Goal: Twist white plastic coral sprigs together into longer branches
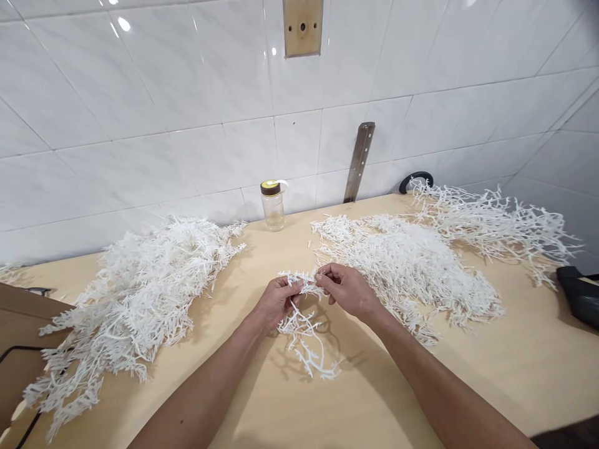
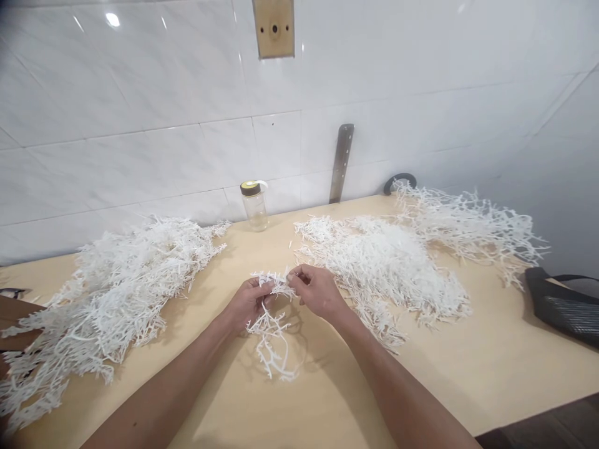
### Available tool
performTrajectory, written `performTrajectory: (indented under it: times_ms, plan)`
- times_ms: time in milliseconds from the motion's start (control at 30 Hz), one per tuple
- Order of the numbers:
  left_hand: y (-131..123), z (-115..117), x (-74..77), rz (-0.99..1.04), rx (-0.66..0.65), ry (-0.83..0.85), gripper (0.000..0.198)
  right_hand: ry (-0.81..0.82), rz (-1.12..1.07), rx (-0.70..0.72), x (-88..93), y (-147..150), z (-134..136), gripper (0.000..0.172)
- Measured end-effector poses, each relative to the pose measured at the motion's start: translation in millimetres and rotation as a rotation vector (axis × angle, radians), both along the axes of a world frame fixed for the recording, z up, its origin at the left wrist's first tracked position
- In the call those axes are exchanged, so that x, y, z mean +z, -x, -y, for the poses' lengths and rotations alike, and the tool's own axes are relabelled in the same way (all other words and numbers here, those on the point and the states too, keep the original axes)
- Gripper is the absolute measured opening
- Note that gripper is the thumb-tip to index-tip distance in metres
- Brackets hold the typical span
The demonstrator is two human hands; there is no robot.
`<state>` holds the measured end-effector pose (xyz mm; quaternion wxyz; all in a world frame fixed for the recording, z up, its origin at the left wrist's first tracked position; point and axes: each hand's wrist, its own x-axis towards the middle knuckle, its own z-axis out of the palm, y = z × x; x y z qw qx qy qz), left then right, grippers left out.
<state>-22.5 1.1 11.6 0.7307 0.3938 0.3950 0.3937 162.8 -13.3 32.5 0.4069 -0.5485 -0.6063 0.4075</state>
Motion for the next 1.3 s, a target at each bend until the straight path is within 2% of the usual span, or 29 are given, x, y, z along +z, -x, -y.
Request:
performTrajectory:
  times_ms: [233, 367, 467, 567, 700, 800, 967, 1133, 1300]
  plan:
    - [-1.4, 0.2, 3.5, 0.024, 0.041, 0.030, 0.040, -0.042, -0.054, -0.087, -5.4, 0.4, -0.9, 0.028]
    - [-1.5, -0.1, 3.9, 0.041, 0.098, 0.092, 0.038, -0.290, 0.088, -0.228, 0.7, 1.9, 4.5, 0.024]
    - [-1.7, 0.2, 3.7, 0.020, 0.112, 0.112, 0.039, -0.499, 0.159, -0.119, 5.8, 8.1, 10.4, 0.015]
    - [-2.9, 1.0, 4.1, 0.000, 0.128, 0.100, 0.041, -0.598, 0.206, 0.055, 4.3, 15.4, 14.0, 0.012]
    - [-5.5, 1.7, 2.5, 0.001, 0.128, 0.066, 0.043, -0.600, 0.254, 0.084, -6.1, 20.1, 13.8, 0.018]
    - [-6.8, 1.3, -0.3, -0.010, 0.126, 0.059, 0.044, -0.594, 0.289, 0.068, -11.1, 21.2, 13.7, 0.016]
    - [-7.7, 2.4, -0.2, -0.034, 0.133, 0.063, 0.044, -0.581, 0.298, 0.089, -9.9, 24.8, 16.0, 0.012]
    - [-6.9, 5.0, 7.4, -0.028, 0.146, 0.092, 0.045, -0.507, 0.308, 0.057, -8.6, 25.4, 15.9, 0.011]
    - [-5.6, 5.2, 10.7, -0.013, 0.136, 0.104, 0.043, -0.521, 0.303, 0.015, -8.6, 26.2, 16.2, 0.010]
